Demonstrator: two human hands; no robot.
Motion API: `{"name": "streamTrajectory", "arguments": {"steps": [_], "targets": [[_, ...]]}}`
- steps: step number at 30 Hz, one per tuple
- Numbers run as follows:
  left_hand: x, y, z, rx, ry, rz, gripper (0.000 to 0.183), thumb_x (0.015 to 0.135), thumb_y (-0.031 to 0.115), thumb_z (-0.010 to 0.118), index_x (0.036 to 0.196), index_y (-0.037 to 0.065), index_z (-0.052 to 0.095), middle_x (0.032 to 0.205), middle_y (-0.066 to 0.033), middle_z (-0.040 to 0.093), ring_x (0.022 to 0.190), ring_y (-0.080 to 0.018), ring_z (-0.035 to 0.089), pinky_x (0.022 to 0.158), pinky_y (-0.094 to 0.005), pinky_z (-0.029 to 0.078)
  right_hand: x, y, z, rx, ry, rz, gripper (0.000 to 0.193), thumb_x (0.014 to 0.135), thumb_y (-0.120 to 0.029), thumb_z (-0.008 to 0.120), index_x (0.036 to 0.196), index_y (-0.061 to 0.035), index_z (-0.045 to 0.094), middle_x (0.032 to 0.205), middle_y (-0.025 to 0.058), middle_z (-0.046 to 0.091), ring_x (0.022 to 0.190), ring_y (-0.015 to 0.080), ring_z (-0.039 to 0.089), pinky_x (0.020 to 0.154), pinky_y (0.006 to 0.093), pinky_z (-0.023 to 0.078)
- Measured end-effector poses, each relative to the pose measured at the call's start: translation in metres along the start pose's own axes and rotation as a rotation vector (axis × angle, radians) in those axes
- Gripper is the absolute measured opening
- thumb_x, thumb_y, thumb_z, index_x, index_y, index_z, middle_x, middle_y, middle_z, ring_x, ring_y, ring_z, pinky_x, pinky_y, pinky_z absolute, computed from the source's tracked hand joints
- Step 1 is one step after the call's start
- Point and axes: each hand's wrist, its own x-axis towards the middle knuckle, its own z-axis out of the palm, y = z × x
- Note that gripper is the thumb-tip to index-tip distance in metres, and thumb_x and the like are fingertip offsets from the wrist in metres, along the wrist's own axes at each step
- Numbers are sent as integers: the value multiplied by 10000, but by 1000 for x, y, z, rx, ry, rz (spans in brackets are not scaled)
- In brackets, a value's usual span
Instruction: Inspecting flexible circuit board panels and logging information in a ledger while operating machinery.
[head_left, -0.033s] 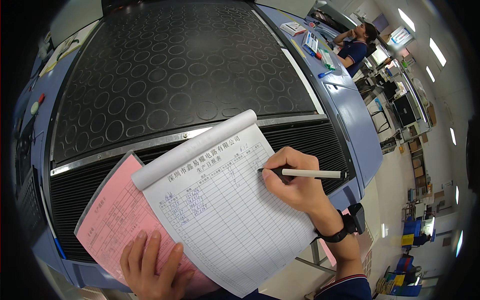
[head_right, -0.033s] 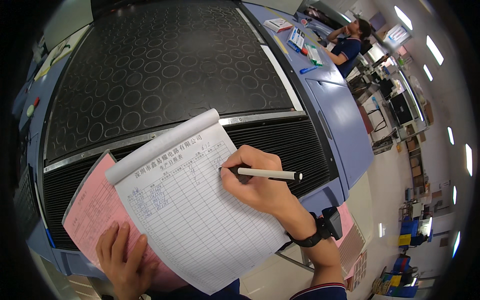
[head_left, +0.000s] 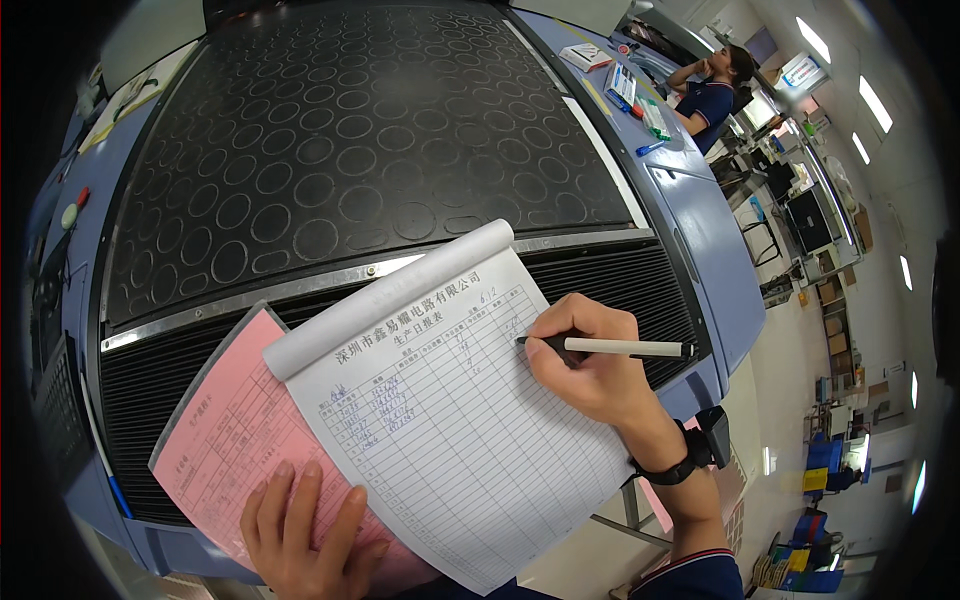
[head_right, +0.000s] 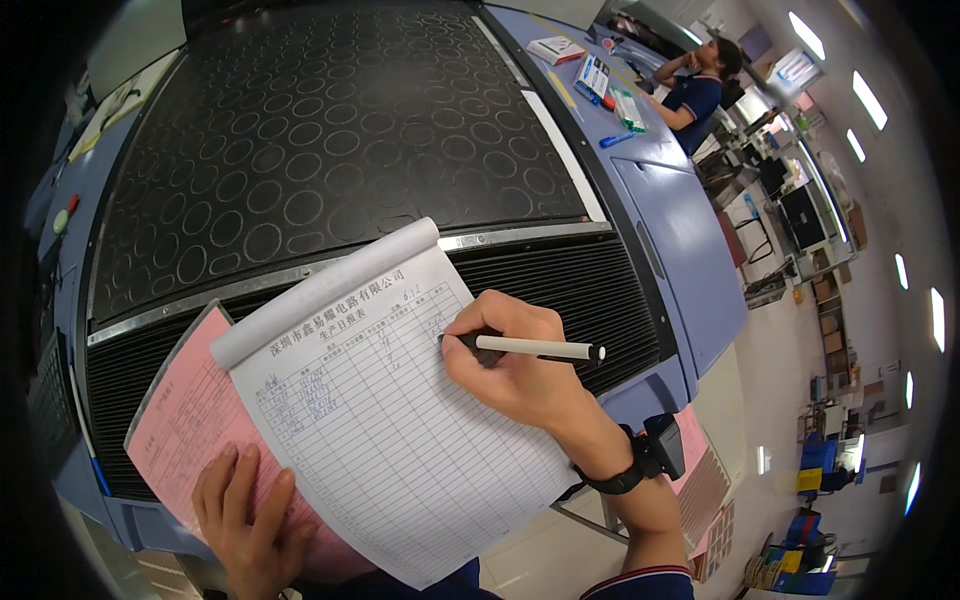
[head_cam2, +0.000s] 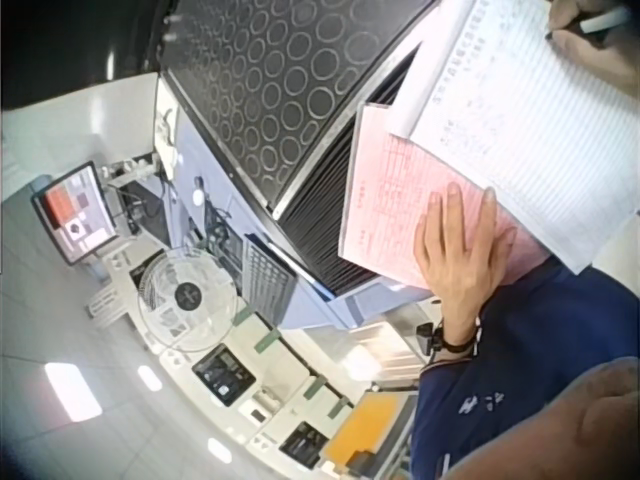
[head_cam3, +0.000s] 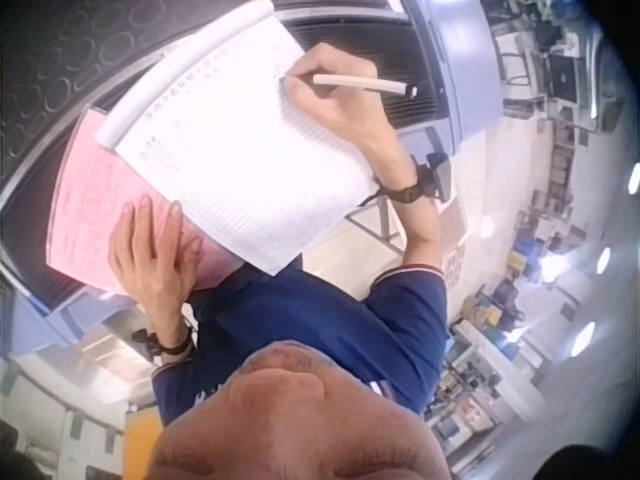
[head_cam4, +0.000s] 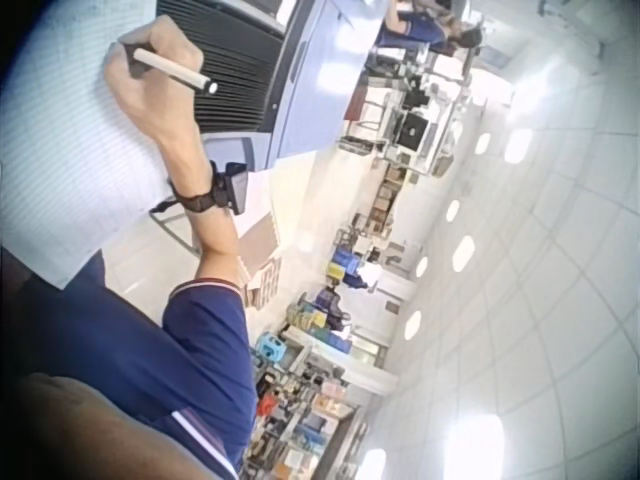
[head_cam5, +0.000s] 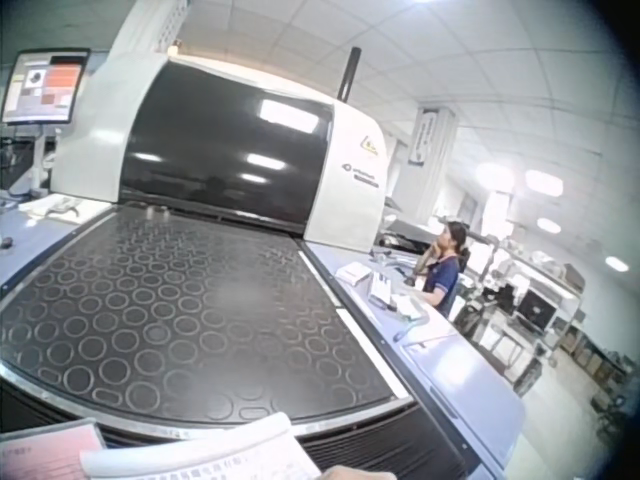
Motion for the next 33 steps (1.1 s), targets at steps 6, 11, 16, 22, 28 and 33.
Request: {"name": "streamTrajectory", "arguments": {"steps": [6, 11, 16, 22, 28, 33], "targets": [[0, -1, 1, -6, -1, -4, 395, 944, 407, 595, 1236, 155, 679, 1337, -150, 582, 1232, -362, 532, 1008, -476, 411, 0, -1, 0, 31, -3, 20, 70, 754, -33, 701, 785, 2, 650, 686, 47, 629, 567, 105, 579, 504, 236, 436], [-1, -1, 5, 19, -20, -37, 419, 892, 439, 631, 1180, 142, 697, 1321, -168, 578, 1237, -385, 516, 1015, -511, 393, 3, 5, 0, 35, -20, 27, 63, 752, -27, 697, 775, -5, 643, 676, 42, 624, 556, 96, 568, 493, 234, 424], [0, 0, 4, 1, 12, -12, 394, 942, 406, 599, 1238, 157, 678, 1347, -150, 577, 1237, -357, 529, 1013, -471, 408, 4, 1, 0, 14, 12, -9, 63, 757, -26, 697, 776, -4, 641, 668, 38, 620, 551, 75, 546, 484, 223, 401], [3, 0, 3, -10, 0, -18, 391, 935, 400, 611, 1234, 157, 680, 1343, -150, 580, 1239, -357, 529, 1016, -472, 407, 3, 5, -1, 86, 60, 52, 65, 764, -27, 698, 775, 2, 640, 678, 30, 626, 563, 61, 530, 497, 212, 398], [1, 1, 4, -10, 10, -26, 384, 934, 393, 613, 1228, 156, 680, 1345, -149, 580, 1242, -352, 530, 1017, -475, 410, 4, 1, 0, 50, 60, 46, 54, 764, -22, 684, 772, 5, 638, 677, 30, 622, 561, 61, 525, 490, 216, 380], [9, 3, 0, -11, 62, 5, 328, 942, 298, 633, 1205, 109, 682, 1270, -160, 625, 1152, -321, 595, 958, -427, 458, 2, 3, -1, 63, 41, 71, 66, 762, -27, 683, 773, 8, 629, 669, 29, 612, 559, 60, 511, 493, 215, 381]]}}
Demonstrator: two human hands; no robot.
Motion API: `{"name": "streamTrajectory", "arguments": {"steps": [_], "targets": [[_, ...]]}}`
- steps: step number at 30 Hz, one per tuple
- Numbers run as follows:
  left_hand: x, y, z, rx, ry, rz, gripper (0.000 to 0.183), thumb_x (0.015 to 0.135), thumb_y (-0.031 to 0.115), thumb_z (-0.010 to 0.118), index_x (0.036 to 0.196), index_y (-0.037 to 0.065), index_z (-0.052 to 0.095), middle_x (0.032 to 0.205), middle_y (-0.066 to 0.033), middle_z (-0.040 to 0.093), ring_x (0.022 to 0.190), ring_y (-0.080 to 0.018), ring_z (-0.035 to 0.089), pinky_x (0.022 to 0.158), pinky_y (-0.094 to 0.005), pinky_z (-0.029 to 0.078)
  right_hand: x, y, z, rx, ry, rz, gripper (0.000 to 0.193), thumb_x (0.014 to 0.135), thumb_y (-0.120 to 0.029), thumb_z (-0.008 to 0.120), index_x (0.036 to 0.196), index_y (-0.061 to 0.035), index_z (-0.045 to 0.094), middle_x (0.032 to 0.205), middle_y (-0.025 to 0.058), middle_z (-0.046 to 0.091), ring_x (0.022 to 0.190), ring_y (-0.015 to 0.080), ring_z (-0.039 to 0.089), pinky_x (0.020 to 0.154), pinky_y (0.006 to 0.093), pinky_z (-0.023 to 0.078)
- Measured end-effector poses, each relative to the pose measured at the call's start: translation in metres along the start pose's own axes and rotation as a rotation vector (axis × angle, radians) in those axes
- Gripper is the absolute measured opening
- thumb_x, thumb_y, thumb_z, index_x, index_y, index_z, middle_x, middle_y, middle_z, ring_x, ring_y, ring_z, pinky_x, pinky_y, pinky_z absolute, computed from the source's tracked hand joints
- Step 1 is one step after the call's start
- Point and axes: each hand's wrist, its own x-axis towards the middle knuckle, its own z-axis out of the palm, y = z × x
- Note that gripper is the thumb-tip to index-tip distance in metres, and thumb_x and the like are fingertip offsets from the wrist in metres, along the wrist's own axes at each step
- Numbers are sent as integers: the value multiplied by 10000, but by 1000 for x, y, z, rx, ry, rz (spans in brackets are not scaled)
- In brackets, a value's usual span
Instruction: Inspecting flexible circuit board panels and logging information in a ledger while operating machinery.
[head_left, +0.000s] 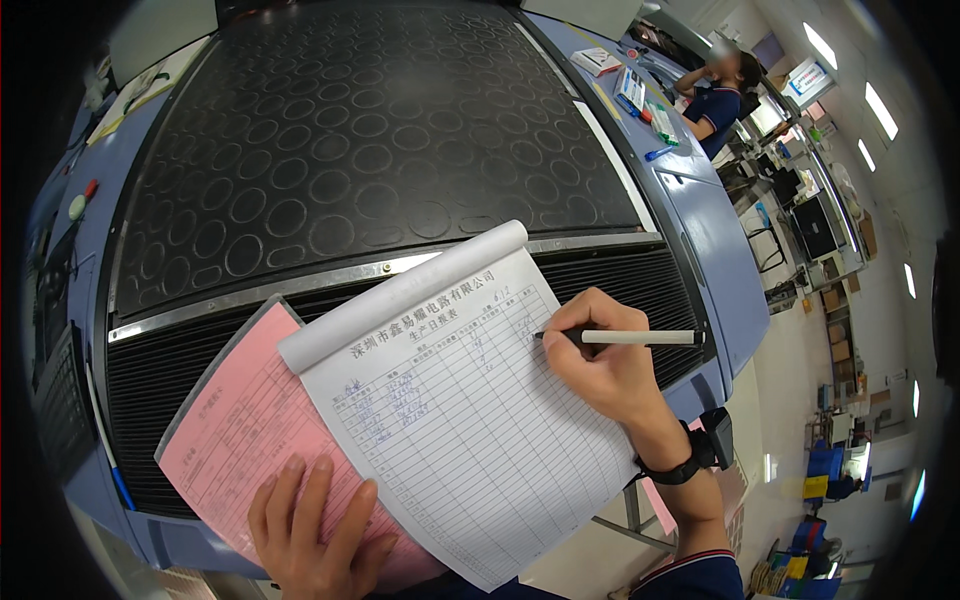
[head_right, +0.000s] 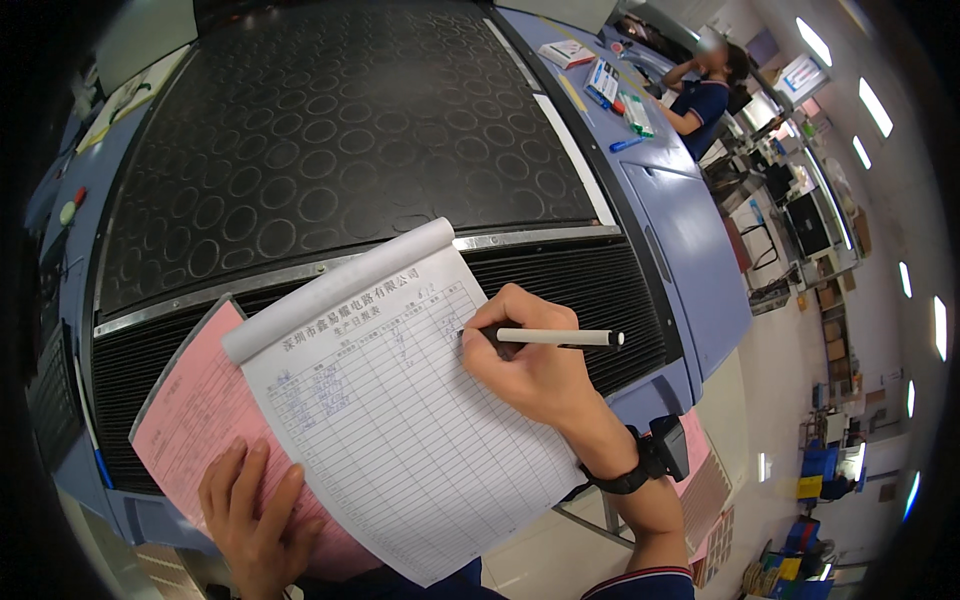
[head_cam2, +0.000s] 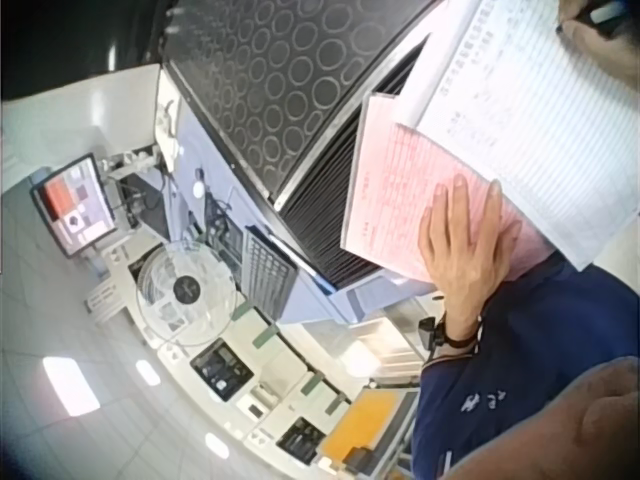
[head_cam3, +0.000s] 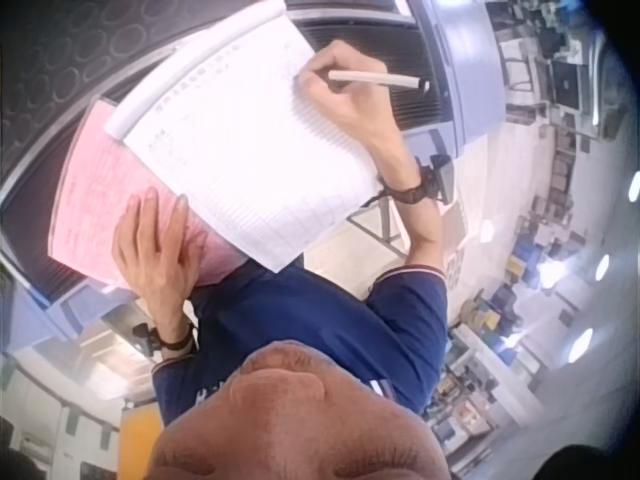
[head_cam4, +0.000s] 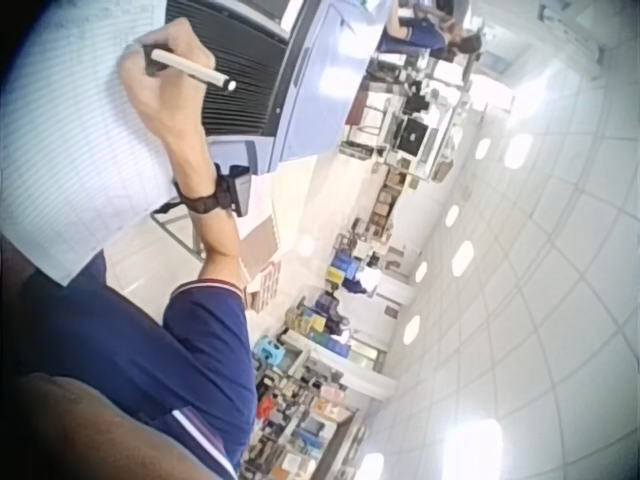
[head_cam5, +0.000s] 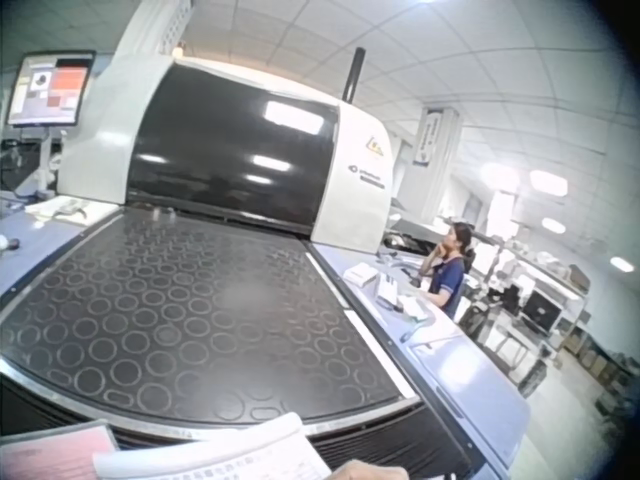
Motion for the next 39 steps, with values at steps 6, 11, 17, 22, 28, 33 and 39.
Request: {"name": "streamTrajectory", "arguments": {"steps": [6, 11, 17, 22, 28, 33, 39], "targets": [[-16, 3, 5, -41, -13, -109, 365, 798, 321, 719, 1053, 61, 698, 1247, -204, 592, 1172, -409, 538, 963, -537, 423, 1, 0, 0, 37, -10, 42, 66, 776, -23, 676, 773, 3, 615, 664, 16, 602, 574, 45, 505, 510, 205, 383], [-95, -15, -6, -320, 344, -213, 195, 816, 215, 694, 843, 24, 660, 874, -164, 642, 827, -335, 633, 740, -443, 506, -2, 11, -2, 58, 127, -31, 59, 805, -6, 666, 797, -14, 609, 699, 6, 604, 590, 49, 514, 530, 216, 408], [-116, 15, -33, -668, -306, -808, 168, 877, 148, 663, 914, -15, 687, 720, -158, 640, 666, -276, 636, 628, -337, 493, -6, 7, -2, 97, 122, -99, 68, 805, 51, 623, 813, 1, 577, 813, 43, 567, 698, 81, 505, 615, 223, 410], [-117, 35, -37, -774, -6, -654, 111, 851, 79, 709, 904, -18, 698, 787, -126, 673, 685, -260, 650, 637, -322, 503, -4, 29, 1, 79, 123, -78, 70, 825, -18, 614, 789, -17, 554, 790, 5, 509, 721, 87, 442, 657, 235, 365], [-186, 3, -111, -453, 288, -758, 85, 872, 88, 694, 903, 18, 658, 739, -61, 629, 651, -148, 616, 587, -269, 500, -6, 48, -25, -30, 202, -63, 156, 913, -112, 584, 785, -66, 507, 731, -28, 436, 595, 48, 318, 521, 225, 235], [-376, -54, -100, -447, 1046, -1444, 207, 1015, 163, 499, 882, 45, 605, 745, 25, 589, 642, -56, 552, 491, -229, 409, 5, 70, -12, 54, 182, -70, 149, 957, -144, 574, 836, -78, 517, 725, -54, 439, 599, 21, 334, 517, 194, 234], [-552, -119, -31, -311, 1433, -1962, 252, 974, 255, 559, 925, 16, 622, 681, -15, 567, 606, -88, 525, 513, -259, 426, 2, 65, -26, -82, 151, -38, 178, 983, -143, 539, 836, -49, 505, 761, -3, 454, 663, 70, 392, 604, 218, 311]]}}
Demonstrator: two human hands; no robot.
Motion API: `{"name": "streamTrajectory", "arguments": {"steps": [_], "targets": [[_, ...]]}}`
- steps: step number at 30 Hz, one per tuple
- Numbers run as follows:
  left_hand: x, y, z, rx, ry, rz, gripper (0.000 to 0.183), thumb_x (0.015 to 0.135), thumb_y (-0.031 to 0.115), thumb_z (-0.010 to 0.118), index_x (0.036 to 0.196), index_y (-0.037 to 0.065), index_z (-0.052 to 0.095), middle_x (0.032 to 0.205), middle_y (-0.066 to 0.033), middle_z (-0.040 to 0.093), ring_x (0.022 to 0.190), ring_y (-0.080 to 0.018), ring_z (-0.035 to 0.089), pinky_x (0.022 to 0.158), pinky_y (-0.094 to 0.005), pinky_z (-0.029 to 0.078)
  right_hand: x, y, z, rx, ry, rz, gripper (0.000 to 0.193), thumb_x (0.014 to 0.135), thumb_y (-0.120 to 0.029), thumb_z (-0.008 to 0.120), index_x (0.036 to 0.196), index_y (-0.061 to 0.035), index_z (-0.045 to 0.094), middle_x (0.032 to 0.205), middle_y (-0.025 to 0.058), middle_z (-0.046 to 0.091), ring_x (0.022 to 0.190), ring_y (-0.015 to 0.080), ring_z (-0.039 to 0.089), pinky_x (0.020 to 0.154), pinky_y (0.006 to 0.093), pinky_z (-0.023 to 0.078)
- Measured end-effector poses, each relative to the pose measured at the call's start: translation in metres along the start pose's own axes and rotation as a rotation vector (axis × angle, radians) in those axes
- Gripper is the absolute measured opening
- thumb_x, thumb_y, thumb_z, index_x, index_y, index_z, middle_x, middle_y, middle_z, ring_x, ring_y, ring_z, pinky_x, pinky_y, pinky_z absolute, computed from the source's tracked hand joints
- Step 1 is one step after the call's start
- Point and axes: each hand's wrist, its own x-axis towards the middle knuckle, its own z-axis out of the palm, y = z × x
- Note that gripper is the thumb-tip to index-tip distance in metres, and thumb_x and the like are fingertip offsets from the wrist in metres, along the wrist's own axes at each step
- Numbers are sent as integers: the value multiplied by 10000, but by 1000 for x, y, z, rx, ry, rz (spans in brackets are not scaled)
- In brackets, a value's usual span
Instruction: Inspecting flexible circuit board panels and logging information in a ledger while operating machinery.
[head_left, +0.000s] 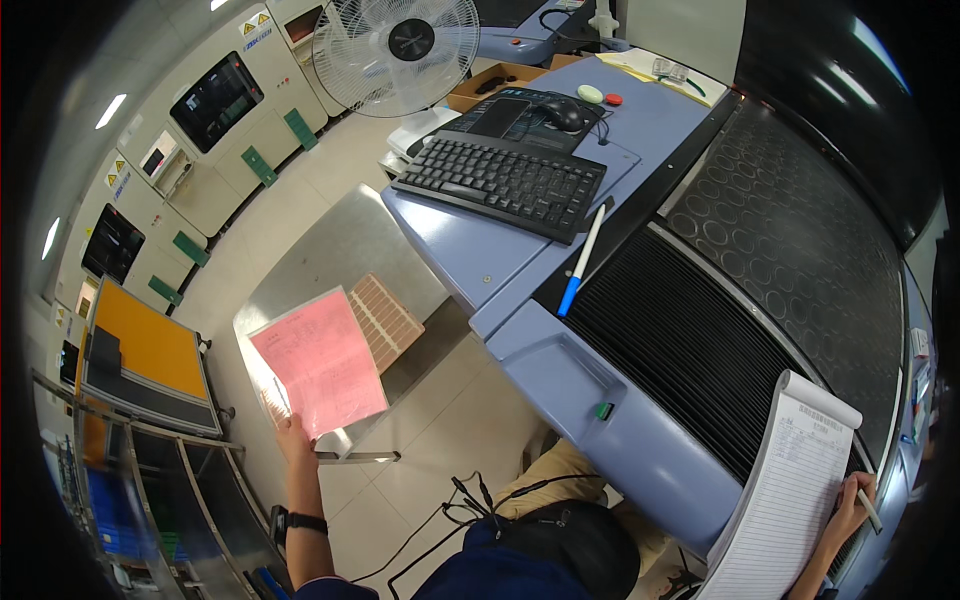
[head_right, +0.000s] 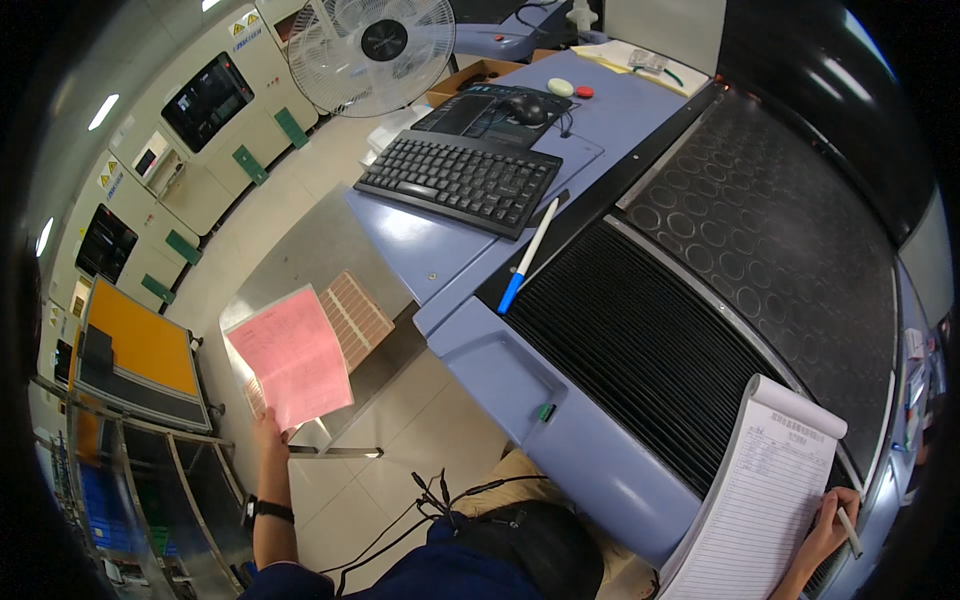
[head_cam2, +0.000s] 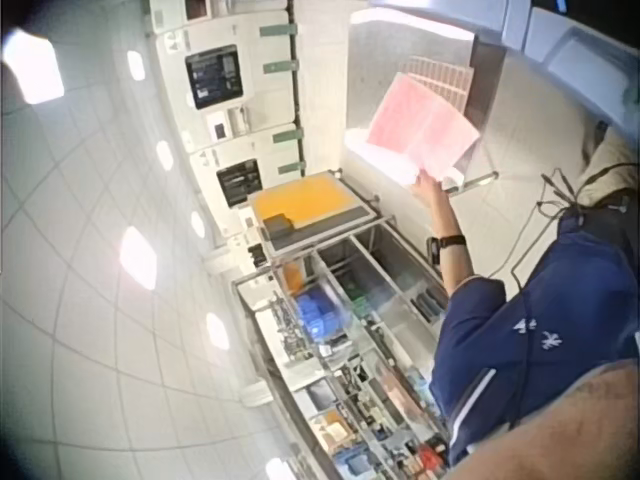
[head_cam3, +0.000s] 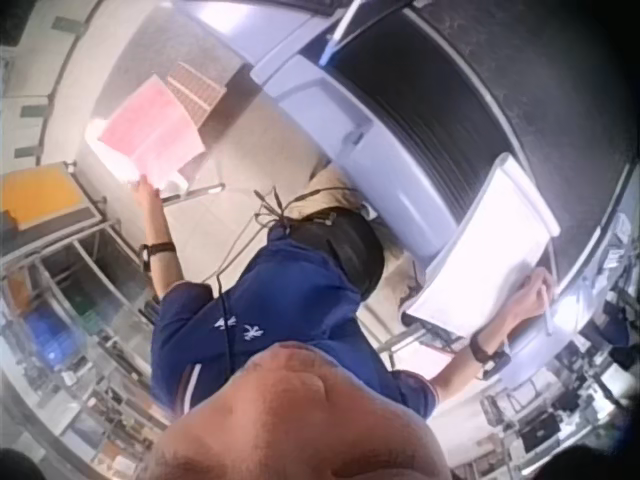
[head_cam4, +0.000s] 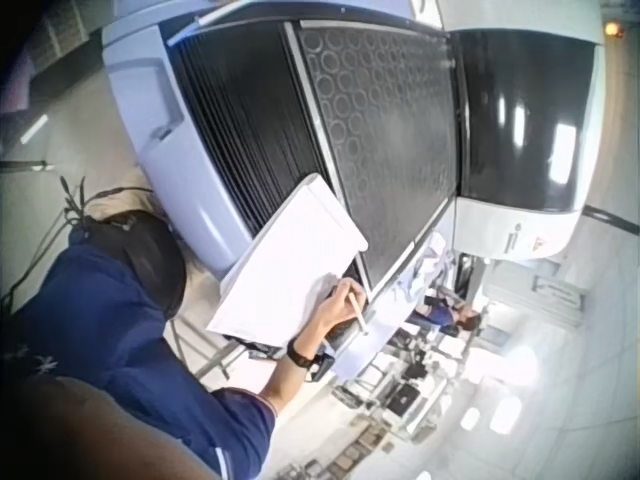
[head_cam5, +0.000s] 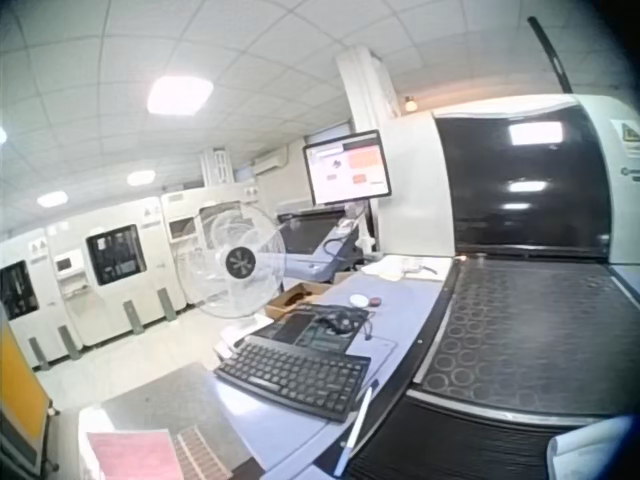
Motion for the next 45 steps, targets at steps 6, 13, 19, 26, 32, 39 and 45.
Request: {"name": "streamTrajectory", "arguments": {"steps": [6, 13, 19, 26, 32, 39, 45], "targets": [[115, -118, 6, 461, 107, 141, 412, 932, 312, 590, 1121, -51, 636, 723, -85, 642, 640, -202, 577, 611, -372, 499, -23, -83, 0, -375, 10, -221, 93, 944, 2, 571, 1012, 48, 616, 896, 90, 610, 836, 192, 572, 781, 294, 450], [44, -33, 53, 361, 214, 704, 485, 977, 266, 593, 1312, -77, 523, 1228, -245, 603, 1079, -352, 603, 960, -417, 481, -39, -158, 60, -526, -159, -295, 269, 766, 26, 678, 1022, -56, 688, 888, 132, 619, 834, 334, 626, 721, 407, 510], [-196, 143, 165, -202, -629, 934, 350, 999, 115, 523, 1316, -33, 523, 1140, -148, 644, 1009, -217, 611, 931, -327, 466, -23, -148, 60, -724, -90, -358, 268, 829, -88, 664, 1077, 11, 651, 863, 132, 651, 800, 291, 653, 687, 374, 540], [-490, 225, 214, -104, -1647, 1719, 380, 772, 192, 756, 1105, 32, 668, 1070, -160, 660, 990, -332, 625, 848, -403, 507, -88, -180, 10, -384, -75, -230, 277, 852, -188, 727, 1061, -11, 679, 699, 115, 636, 620, 253, 623, 556, 357, 483], [-559, 202, 312, 285, -1417, 1949, 437, 850, 353, 675, 1081, -16, 640, 998, -161, 617, 954, -306, 570, 855, -415, 455, -206, -167, -40, -129, -454, 677, 319, 911, -266, 671, 815, 37, 697, 695, 125, 669, 629, 186, 635, 599, 295, 489], [-598, 189, 321, 158, -1413, 2006, 320, 823, 303, 719, 948, 20, 636, 914, -124, 583, 883, -284, 567, 772, -400, 466, -250, -120, 42, 1410, -66, 912, 572, 990, -312, 599, 1366, 79, 417, 1307, 204, 551, 1109, 277, 614, 890, 408, 529], [-592, 192, 291, 428, -1471, 2123, 287, 837, 304, 683, 830, 19, 648, 795, -142, 631, 757, -326, 618, 683, -420, 495, -218, -145, 63, 1301, 222, 785, 615, 895, -6, 665, 1414, 71, 342, 1363, 204, 508, 1242, 311, 533, 1032, 415, 453]]}}
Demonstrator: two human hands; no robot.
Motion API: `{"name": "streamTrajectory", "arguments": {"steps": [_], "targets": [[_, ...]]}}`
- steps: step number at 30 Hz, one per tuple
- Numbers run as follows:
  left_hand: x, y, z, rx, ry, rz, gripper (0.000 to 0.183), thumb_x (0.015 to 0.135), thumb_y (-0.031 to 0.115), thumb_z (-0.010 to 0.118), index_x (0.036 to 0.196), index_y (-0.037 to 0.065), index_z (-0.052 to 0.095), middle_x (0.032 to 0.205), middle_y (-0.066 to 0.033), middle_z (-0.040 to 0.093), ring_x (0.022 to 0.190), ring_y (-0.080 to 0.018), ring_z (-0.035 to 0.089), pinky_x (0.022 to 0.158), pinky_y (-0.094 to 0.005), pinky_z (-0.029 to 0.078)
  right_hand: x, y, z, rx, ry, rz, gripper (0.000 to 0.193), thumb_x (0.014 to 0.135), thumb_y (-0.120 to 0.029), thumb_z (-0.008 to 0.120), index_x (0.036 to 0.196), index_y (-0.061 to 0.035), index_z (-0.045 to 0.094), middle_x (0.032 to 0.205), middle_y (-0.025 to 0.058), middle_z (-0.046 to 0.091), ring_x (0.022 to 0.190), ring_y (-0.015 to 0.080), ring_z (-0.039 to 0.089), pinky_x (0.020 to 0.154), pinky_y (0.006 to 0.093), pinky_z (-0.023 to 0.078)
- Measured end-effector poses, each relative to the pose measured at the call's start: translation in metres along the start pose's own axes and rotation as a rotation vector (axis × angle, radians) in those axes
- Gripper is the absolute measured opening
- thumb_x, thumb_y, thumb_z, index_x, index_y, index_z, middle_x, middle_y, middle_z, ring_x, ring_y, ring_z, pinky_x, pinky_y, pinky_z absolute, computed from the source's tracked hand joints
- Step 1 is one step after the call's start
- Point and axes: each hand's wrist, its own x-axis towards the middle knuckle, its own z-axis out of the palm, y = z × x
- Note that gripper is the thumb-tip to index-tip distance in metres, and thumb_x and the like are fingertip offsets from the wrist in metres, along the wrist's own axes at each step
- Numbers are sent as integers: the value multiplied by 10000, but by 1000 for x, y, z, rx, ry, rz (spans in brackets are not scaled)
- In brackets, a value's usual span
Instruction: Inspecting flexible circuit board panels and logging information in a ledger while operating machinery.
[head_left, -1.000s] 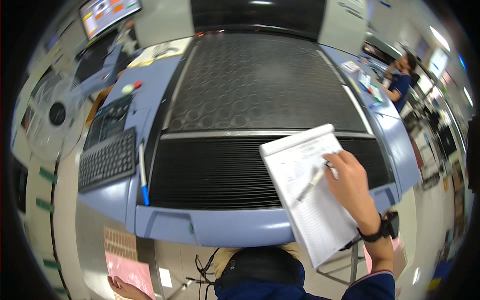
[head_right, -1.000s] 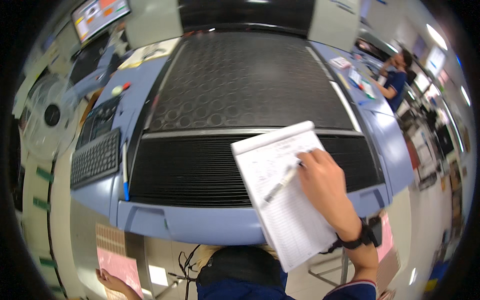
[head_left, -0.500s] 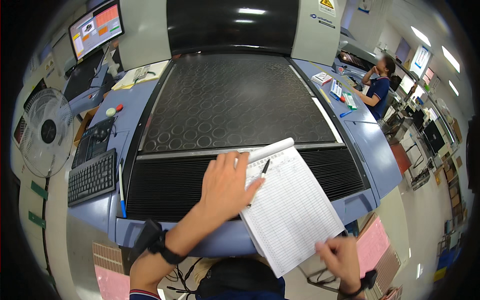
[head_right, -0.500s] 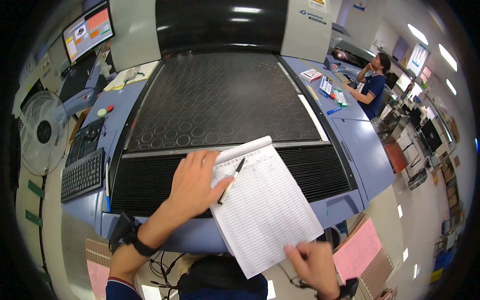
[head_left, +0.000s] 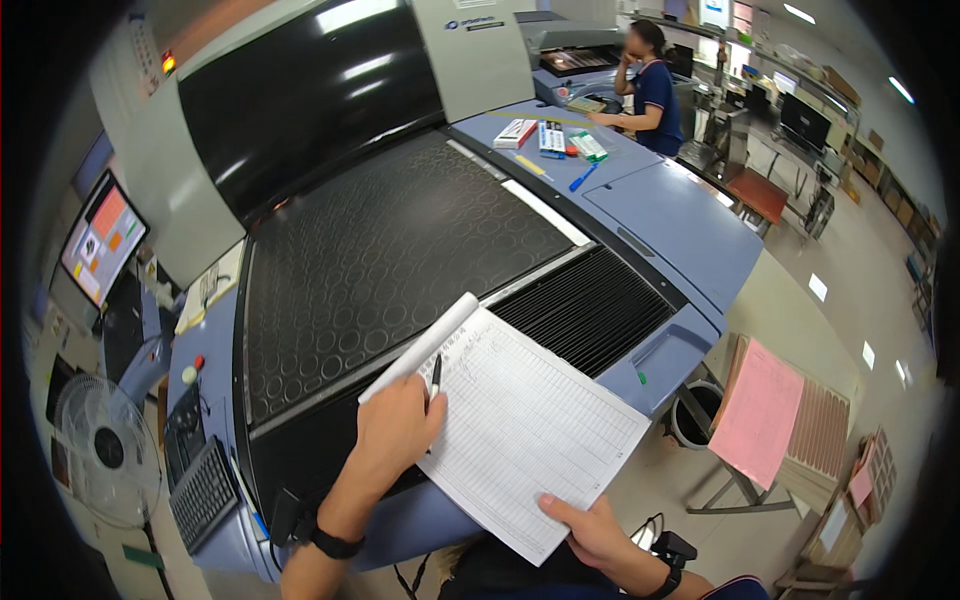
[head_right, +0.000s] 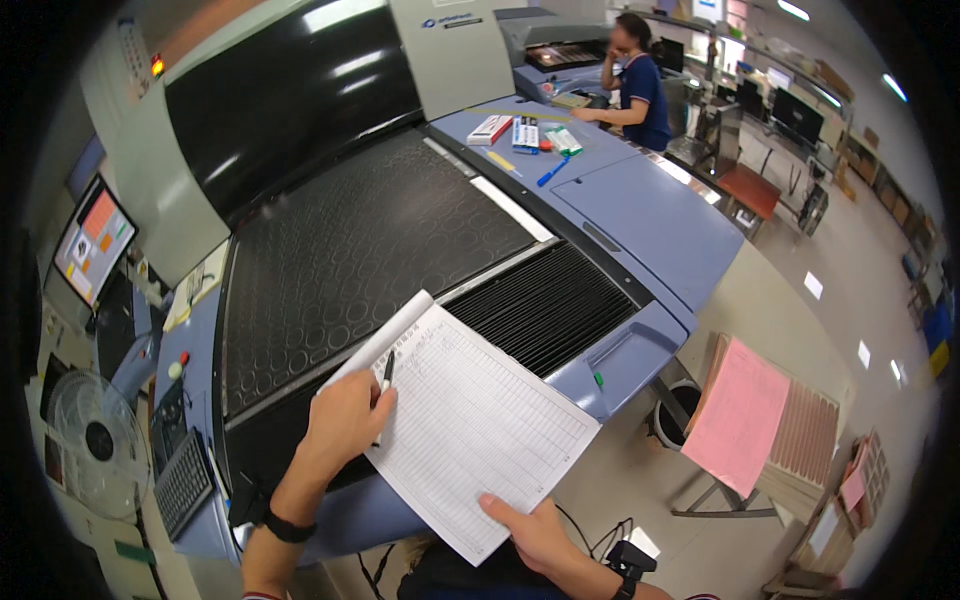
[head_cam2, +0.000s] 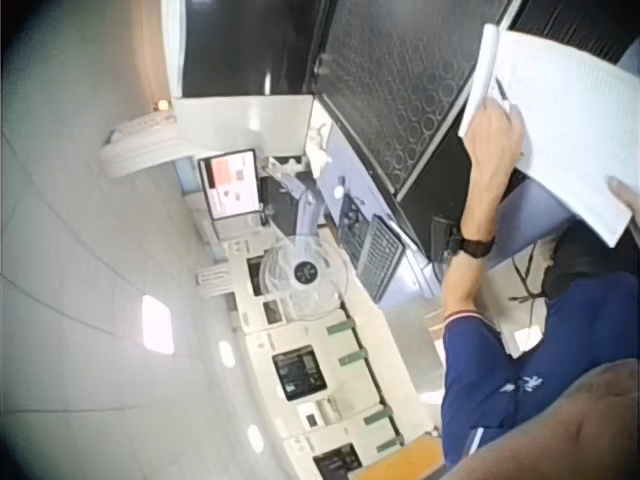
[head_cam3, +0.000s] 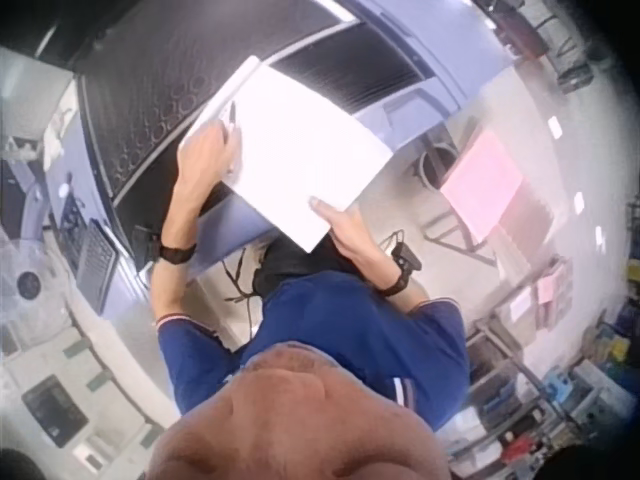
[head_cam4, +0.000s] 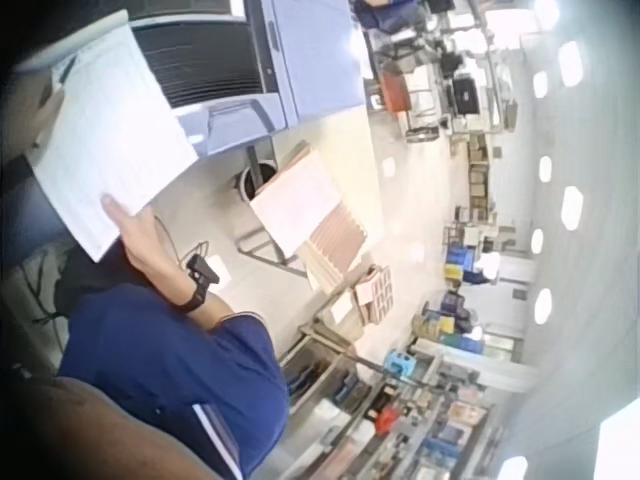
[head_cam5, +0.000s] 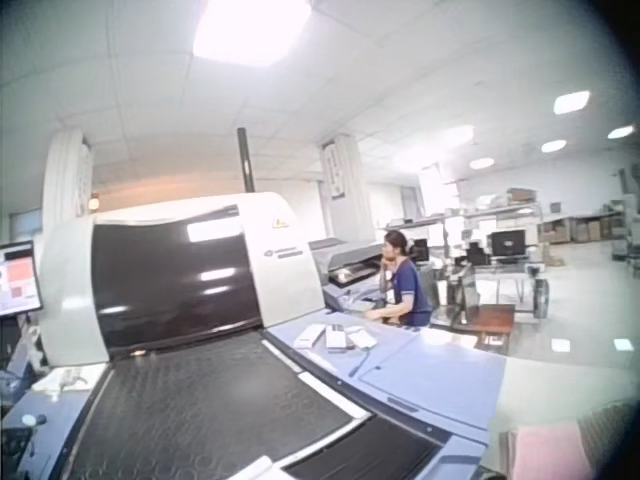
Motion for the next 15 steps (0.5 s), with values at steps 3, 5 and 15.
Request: {"name": "streamTrajectory", "arguments": {"steps": [3, 5, 15], "targets": [[-13, 13, -13, -168, -143, -62, 279, 866, 269, 631, 771, 7, 649, 711, -175, 648, 687, -348, 651, 645, -440, 504, -23, -11, -2, 48, 98, 74, 622, 891, 24, 641, 1423, 71, 322, 1378, 215, 488, 1284, 307, 493, 1062, 412, 424], [-23, 23, -27, -268, -107, -56, 265, 860, 240, 647, 779, -12, 644, 706, -182, 647, 648, -344, 643, 615, -425, 495, -31, -7, -12, 42, 92, 41, 617, 899, 14, 629, 1421, 55, 303, 1354, 240, 486, 1245, 331, 528, 1042, 465, 470], [-38, 21, -78, -502, 127, -283, 198, 882, 130, 664, 814, -52, 624, 664, -131, 595, 577, -183, 556, 564, -316, 443, -21, -11, -5, 169, 86, 36, 641, 901, 43, 614, 1449, 23, 283, 1388, 220, 460, 1263, 337, 515, 1035, 486, 492]]}}
